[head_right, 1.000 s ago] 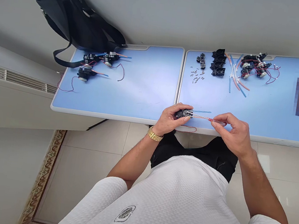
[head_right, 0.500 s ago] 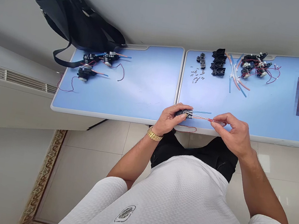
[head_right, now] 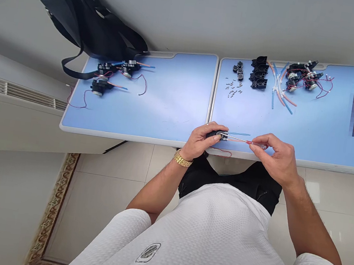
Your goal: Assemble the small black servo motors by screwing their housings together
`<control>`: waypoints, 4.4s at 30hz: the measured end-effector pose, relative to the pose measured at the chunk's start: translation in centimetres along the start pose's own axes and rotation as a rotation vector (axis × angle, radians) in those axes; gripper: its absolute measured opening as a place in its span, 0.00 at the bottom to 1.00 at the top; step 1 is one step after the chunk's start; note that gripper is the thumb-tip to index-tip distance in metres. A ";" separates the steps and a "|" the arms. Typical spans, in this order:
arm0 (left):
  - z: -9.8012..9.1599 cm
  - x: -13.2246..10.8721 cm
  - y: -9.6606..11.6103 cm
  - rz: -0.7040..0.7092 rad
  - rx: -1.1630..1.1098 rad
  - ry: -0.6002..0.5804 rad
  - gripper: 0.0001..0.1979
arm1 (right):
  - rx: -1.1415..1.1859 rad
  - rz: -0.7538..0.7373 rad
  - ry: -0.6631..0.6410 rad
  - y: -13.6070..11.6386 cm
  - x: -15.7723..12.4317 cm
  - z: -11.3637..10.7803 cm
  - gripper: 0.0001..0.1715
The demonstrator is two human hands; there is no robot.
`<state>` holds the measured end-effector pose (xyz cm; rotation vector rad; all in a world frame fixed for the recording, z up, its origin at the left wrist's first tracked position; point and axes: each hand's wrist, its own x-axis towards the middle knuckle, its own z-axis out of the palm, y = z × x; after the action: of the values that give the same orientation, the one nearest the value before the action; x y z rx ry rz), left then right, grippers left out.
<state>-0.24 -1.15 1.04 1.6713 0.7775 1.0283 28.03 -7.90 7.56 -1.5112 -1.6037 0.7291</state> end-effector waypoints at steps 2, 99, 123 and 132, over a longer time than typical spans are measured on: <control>0.0 0.0 0.0 0.007 0.008 -0.001 0.23 | 0.001 -0.001 0.006 0.1 0.0 0.0 0.01; -0.2 0.1 0.3 0.042 0.156 -0.077 0.24 | -0.128 -0.436 -0.070 -7.4 3.1 -1.6 0.09; 0.1 -0.1 -0.2 0.080 0.149 -0.078 0.19 | -0.406 -0.639 -0.170 -9.7 3.0 -1.8 0.11; 0.2 0.0 0.0 0.079 0.142 -0.079 0.19 | -0.477 -0.710 -0.220 -10.7 3.5 -1.9 0.11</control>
<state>-0.07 -1.26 0.97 1.8658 0.7525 0.9733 24.10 -5.97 18.15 -1.0415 -2.4096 0.1113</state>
